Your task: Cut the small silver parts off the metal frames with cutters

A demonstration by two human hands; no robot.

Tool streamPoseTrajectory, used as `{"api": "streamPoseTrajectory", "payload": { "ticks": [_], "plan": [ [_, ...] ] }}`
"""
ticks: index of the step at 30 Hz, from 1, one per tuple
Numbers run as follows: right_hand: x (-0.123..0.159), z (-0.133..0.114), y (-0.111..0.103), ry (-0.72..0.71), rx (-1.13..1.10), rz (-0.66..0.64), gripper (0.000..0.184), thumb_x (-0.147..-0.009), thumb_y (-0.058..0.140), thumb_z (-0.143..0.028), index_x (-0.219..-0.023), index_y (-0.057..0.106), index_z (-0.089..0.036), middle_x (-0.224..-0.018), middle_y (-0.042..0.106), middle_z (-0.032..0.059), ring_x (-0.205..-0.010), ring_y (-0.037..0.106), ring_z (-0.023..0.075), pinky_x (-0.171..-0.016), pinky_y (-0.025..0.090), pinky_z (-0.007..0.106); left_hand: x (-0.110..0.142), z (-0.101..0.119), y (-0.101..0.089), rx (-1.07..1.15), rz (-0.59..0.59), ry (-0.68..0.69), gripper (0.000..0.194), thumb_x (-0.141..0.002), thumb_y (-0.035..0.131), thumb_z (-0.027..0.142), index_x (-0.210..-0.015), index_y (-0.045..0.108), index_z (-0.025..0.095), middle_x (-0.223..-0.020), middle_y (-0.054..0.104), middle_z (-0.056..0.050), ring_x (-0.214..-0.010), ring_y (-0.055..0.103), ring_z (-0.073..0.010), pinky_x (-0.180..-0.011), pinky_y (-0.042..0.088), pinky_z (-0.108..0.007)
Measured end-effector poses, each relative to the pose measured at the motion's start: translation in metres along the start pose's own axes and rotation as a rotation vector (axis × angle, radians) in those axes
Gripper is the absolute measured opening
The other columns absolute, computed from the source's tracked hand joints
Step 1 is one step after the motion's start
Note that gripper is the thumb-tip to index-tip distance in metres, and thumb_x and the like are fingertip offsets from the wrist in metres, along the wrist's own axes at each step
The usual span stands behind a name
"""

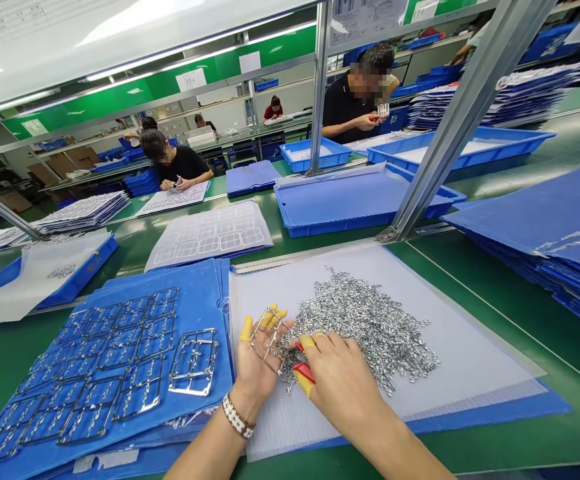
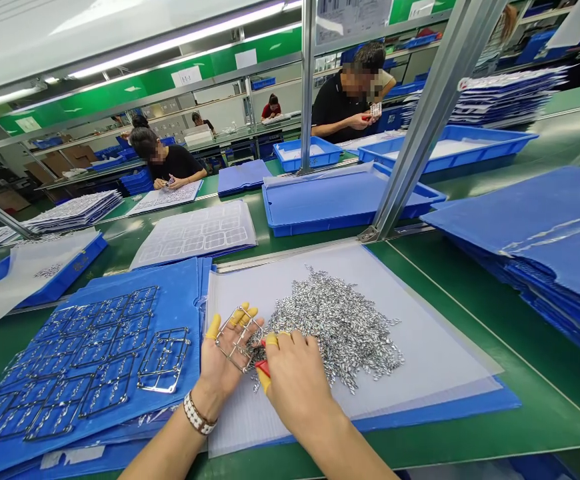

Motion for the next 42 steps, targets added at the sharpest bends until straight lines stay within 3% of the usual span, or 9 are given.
{"api": "streamPoseTrajectory", "payload": {
  "ticks": [6, 26, 34, 38, 42],
  "plan": [
    [-0.001, -0.007, 0.010, 0.002, -0.048, -0.022, 0.021, -0.081, 0.058, -0.029, -0.100, 0.063, -0.020, -0.091, 0.066, 0.0075, -0.090, 0.055, 0.0275, -0.074, 0.032, 0.039, -0.001, 0.000, -0.002, 0.002, 0.014, 0.030, 0.045, -0.087, 0.046, 0.049, -0.112, 0.063, 0.015, -0.123, 0.060, -0.012, -0.105, 0.059, -0.0273, -0.070, 0.051, -0.033],
    [-0.005, -0.009, 0.011, -0.023, -0.017, -0.039, 0.024, -0.083, 0.056, -0.026, -0.105, 0.062, -0.020, -0.092, 0.066, 0.0087, -0.090, 0.057, 0.0270, -0.073, 0.035, 0.037, -0.002, 0.001, -0.004, -0.042, 0.037, 0.122, 0.044, -0.087, 0.047, 0.050, -0.112, 0.064, 0.018, -0.123, 0.059, -0.011, -0.104, 0.059, -0.0253, -0.071, 0.052, -0.032],
    [0.000, 0.000, 0.012, -0.014, 0.024, 0.013, 0.012, -0.079, 0.060, -0.024, -0.089, 0.065, -0.021, -0.084, 0.067, 0.0067, -0.081, 0.062, 0.0254, -0.069, 0.042, 0.036, -0.002, 0.001, -0.006, -0.091, 0.029, 0.131, 0.047, -0.085, 0.047, 0.054, -0.112, 0.064, 0.020, -0.118, 0.062, -0.010, -0.106, 0.058, -0.0256, -0.087, 0.048, -0.038],
    [0.011, 0.025, 0.011, -0.042, 0.007, 0.224, 0.022, -0.077, 0.059, -0.030, -0.097, 0.063, -0.022, -0.082, 0.067, 0.0042, -0.075, 0.064, 0.0257, -0.064, 0.045, 0.039, 0.003, -0.001, 0.003, -0.363, -0.077, 0.264, 0.044, -0.086, 0.048, 0.049, -0.115, 0.065, 0.020, -0.113, 0.065, -0.009, -0.108, 0.057, -0.0250, -0.097, 0.040, -0.038],
    [0.020, 0.062, 0.023, -0.114, -0.151, 0.428, 0.033, -0.082, 0.051, -0.045, -0.106, 0.059, -0.024, -0.087, 0.068, 0.0037, -0.075, 0.065, 0.0229, -0.065, 0.048, 0.037, 0.038, 0.023, 0.039, -0.998, -0.321, 0.553, 0.043, -0.091, 0.039, 0.040, -0.122, 0.061, 0.019, -0.111, 0.065, -0.011, -0.104, 0.056, -0.0246, -0.096, 0.038, -0.040]
  ]
}}
Point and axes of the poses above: each hand's wrist, its own x-axis away from the middle knuckle, its own y-axis out of the palm, z = x × y, the point moved 5 cm from there along -x, towards the middle knuckle
